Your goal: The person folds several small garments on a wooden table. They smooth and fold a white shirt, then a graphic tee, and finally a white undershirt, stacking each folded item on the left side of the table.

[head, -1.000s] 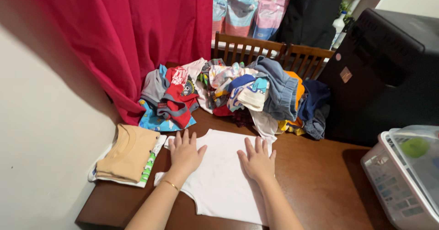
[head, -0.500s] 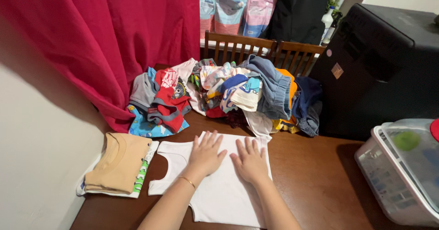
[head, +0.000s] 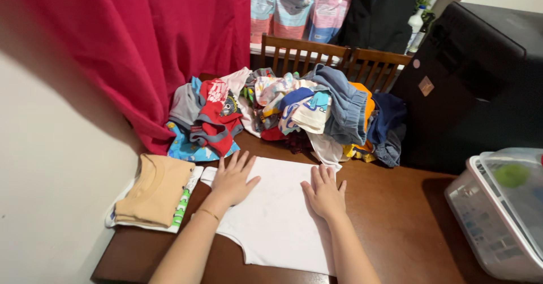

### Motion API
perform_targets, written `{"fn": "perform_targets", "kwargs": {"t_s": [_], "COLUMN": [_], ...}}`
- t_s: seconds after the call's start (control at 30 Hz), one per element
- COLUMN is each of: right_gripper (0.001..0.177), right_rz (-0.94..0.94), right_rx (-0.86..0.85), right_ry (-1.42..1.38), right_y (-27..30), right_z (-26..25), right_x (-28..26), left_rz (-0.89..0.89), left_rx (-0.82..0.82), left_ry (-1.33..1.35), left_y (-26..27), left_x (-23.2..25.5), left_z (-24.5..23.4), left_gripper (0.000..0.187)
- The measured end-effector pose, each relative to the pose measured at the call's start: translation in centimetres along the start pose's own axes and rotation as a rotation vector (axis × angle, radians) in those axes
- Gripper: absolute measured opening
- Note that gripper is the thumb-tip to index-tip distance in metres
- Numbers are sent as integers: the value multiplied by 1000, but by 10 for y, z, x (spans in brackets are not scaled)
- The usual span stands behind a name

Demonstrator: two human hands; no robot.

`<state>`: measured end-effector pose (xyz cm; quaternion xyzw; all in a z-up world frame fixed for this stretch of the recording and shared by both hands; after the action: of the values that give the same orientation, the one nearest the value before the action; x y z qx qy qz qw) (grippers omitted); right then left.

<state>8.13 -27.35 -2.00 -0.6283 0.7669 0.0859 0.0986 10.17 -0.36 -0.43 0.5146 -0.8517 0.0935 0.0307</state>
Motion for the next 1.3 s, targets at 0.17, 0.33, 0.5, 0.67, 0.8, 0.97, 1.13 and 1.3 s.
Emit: {"fn": "perform_targets", "kwargs": {"t_s": [0.17, 0.33, 0.5, 0.67, 0.8, 0.97, 1.13, 1.3], "right_gripper": [70, 70, 65, 59, 54, 52, 28, 19], "right_rz": [6, 13, 9, 12, 45, -50, -235, -370], "right_rx": [-9, 13, 70, 119, 163, 326, 299, 237], "right_ry": [13, 20, -29, -103, -124, -127, -306, -225], "right_y": [0, 0, -1, -4, -2, 8, 6, -21], "right_z": [1, 3, 3, -1, -8, -29, -24, 4], "right_x": [1, 1, 8, 9, 6, -11, -49, -108], "left_rz": [7, -12, -14, 38, 137, 285, 408, 592], "left_rx": [100, 166, 176, 319, 559, 563, 1, -47], "left_ry": [-36, -29, -19, 65, 175, 396, 636, 676], "left_y": [15, 18, 17, 23, 40, 56, 104, 140], "left_x": [-27, -32, -36, -30, -15, 24, 60, 65], "left_z": [5, 11, 14, -2, -34, -63, -33, -1], "left_gripper": [69, 67, 68, 57, 37, 21, 15, 17]}}
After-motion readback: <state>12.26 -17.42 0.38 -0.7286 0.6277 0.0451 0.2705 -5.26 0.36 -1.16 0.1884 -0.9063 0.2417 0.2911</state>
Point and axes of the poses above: each hand's wrist, its own y-axis away from the middle knuckle, its own z-axis out of the palm, x = y × z, the point moved 6 cm from there along -y, towards the middle knuckle, and after that the axes turned 9 degrees about z, right-handed, at the moved point
